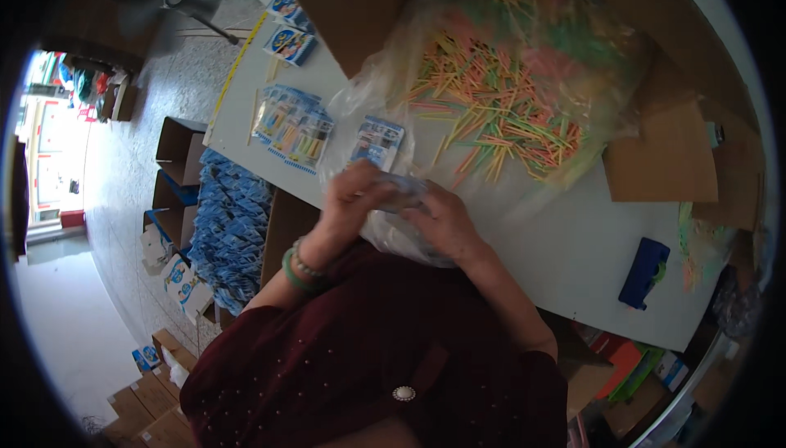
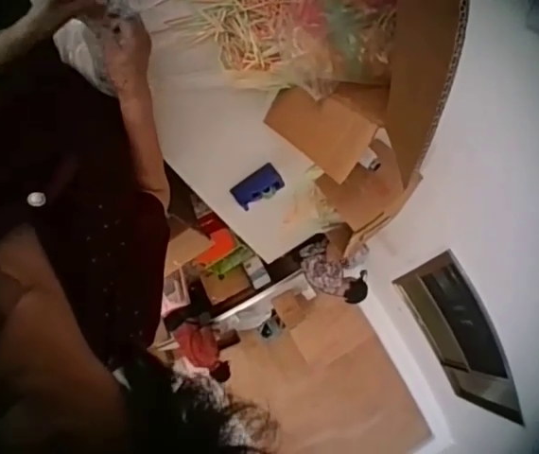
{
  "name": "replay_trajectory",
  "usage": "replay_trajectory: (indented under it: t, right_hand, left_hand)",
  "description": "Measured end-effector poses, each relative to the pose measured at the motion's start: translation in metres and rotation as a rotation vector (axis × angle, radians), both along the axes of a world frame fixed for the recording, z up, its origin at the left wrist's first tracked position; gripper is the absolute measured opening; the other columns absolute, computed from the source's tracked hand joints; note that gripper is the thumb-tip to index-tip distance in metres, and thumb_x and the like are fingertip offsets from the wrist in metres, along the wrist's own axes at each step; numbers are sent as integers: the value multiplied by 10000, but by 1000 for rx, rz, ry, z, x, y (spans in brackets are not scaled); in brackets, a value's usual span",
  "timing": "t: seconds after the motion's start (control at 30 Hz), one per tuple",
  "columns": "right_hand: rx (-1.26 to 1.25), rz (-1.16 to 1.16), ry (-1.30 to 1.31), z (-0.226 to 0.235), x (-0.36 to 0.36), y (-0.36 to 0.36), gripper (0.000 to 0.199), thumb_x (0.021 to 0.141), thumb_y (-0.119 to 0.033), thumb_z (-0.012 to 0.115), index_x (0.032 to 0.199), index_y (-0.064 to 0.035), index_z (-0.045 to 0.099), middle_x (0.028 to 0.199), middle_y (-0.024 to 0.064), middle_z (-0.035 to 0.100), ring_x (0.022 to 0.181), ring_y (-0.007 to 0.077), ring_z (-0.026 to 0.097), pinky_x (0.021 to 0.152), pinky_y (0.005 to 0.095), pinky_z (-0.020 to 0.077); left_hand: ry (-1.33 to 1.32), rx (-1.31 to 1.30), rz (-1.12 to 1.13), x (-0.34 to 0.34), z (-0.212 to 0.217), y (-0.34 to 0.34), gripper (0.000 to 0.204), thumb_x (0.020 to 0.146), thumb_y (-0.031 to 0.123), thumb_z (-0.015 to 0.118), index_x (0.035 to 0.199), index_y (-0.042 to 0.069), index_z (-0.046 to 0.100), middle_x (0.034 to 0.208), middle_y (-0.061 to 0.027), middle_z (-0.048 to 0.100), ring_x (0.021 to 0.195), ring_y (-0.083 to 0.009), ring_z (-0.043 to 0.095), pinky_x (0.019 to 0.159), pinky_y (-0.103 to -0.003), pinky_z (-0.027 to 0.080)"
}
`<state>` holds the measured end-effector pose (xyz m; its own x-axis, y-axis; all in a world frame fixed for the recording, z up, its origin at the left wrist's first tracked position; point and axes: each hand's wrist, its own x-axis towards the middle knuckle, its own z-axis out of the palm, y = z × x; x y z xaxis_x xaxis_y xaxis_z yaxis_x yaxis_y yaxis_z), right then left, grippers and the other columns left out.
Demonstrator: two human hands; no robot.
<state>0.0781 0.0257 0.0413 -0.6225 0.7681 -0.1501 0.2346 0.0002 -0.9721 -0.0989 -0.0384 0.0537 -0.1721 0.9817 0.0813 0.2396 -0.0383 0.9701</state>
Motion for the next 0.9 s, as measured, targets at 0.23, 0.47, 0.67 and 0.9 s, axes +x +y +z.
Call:
replay_trajectory:
  t: [0.23,0.47,0.67,0.9]
  right_hand:
    - [159,-133,-50,-7,30,15,190,795,-12,628,984,-2,619,870,68,637,807,193,627,758,304,499]
    - [937,-21,-803,8,63,60,317,776,-15,552,1091,-23,590,1173,88,560,1125,288,491,921,400,412]
    - [1185,172,-789,6,53,81,417,783,-17,506,1197,-42,554,1251,71,511,1170,254,452,993,410,347]
    - [987,234,-806,7,47,120,432,748,-50,556,1178,-88,590,1204,36,519,1115,222,476,987,412,347]
  left_hand:
    - [865,7,431,-109,-23,-5,135,791,3,634,909,54,674,821,-96,571,796,-247,561,687,-337,462]
    - [888,371,171,-39,-22,16,198,725,21,645,920,45,631,812,-102,587,782,-298,560,634,-401,449]
    - [699,201,-517,66,-23,27,355,726,117,672,1075,82,617,1033,-113,542,949,-306,527,815,-412,436]
    - [804,186,-590,64,-30,30,440,702,190,694,1137,238,645,1100,-93,492,1052,-264,475,863,-403,383]
